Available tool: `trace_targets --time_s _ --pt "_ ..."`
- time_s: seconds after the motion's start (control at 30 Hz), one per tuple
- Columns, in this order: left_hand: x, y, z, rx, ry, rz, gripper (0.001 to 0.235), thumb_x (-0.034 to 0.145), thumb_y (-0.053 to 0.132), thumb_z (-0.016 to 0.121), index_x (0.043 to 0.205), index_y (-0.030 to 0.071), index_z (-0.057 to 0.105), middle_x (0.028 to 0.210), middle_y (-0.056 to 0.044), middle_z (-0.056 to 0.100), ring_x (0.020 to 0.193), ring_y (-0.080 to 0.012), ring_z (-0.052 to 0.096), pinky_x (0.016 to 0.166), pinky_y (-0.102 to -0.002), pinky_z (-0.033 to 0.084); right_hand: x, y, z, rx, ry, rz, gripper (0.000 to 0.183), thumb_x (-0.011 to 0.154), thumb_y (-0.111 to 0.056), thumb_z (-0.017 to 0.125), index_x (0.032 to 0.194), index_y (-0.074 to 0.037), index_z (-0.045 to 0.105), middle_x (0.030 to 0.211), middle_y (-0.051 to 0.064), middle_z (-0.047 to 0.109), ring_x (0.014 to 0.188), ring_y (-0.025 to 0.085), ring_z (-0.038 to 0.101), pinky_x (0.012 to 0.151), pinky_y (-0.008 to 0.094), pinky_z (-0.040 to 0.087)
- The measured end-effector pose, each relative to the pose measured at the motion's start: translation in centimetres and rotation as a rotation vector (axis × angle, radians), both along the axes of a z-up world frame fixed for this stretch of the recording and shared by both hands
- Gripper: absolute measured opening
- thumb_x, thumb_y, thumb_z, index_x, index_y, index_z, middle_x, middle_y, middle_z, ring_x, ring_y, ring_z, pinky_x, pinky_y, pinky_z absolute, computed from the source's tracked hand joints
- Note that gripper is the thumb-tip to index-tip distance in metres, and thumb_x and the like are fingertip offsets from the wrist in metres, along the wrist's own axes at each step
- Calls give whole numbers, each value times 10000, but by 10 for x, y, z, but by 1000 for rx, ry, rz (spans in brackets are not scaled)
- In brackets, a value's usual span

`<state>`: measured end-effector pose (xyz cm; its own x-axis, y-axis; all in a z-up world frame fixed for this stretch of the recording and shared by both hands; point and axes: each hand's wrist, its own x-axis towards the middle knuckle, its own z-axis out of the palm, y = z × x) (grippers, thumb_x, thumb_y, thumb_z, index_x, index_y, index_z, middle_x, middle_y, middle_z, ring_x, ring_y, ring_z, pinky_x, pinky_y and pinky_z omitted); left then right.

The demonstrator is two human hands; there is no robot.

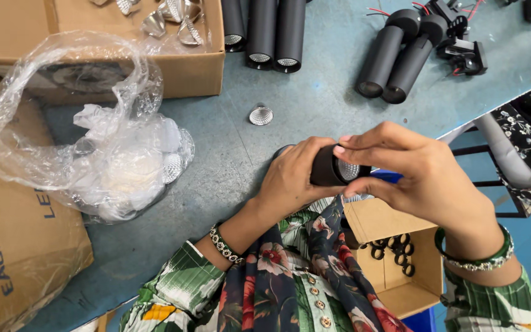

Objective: The person assembles a lighting fixture by inserting a silver reflector into the black housing, pressing it into place, and then attaching a black circular retaining ring onto the end of the housing.

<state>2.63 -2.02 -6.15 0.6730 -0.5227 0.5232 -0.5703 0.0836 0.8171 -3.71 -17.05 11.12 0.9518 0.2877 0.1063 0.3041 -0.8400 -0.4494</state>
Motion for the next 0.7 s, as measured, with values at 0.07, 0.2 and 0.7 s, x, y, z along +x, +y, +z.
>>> trace_targets --time_s 0.07,0.2,0.7 --pt "2 2 1 8 33 -9 706 765 394 887 1297 105 524 1147 -113 677 1055 -338 692 869 -449 531 0 -1 -4 25 -13 1 523 692 -201 862 1188 -91 739 1108 61 693 1106 217 714 946 339 559" --pt "7 0 1 13 116 -73 692 754 375 903 1289 118 546 1120 -113 700 1046 -327 706 881 -420 555 -3 -7 -15 73 -60 15 569 728 -213 849 1263 -83 706 1197 94 674 1132 240 682 976 347 564" --pt "51 61 27 6 349 -530 771 875 317 824 1501 50 461 1440 -98 596 1345 -209 576 1148 -356 449 -20 10 -102 653 -217 -124 727 852 -203 865 1472 -35 526 1413 143 572 1354 254 603 1135 370 526"
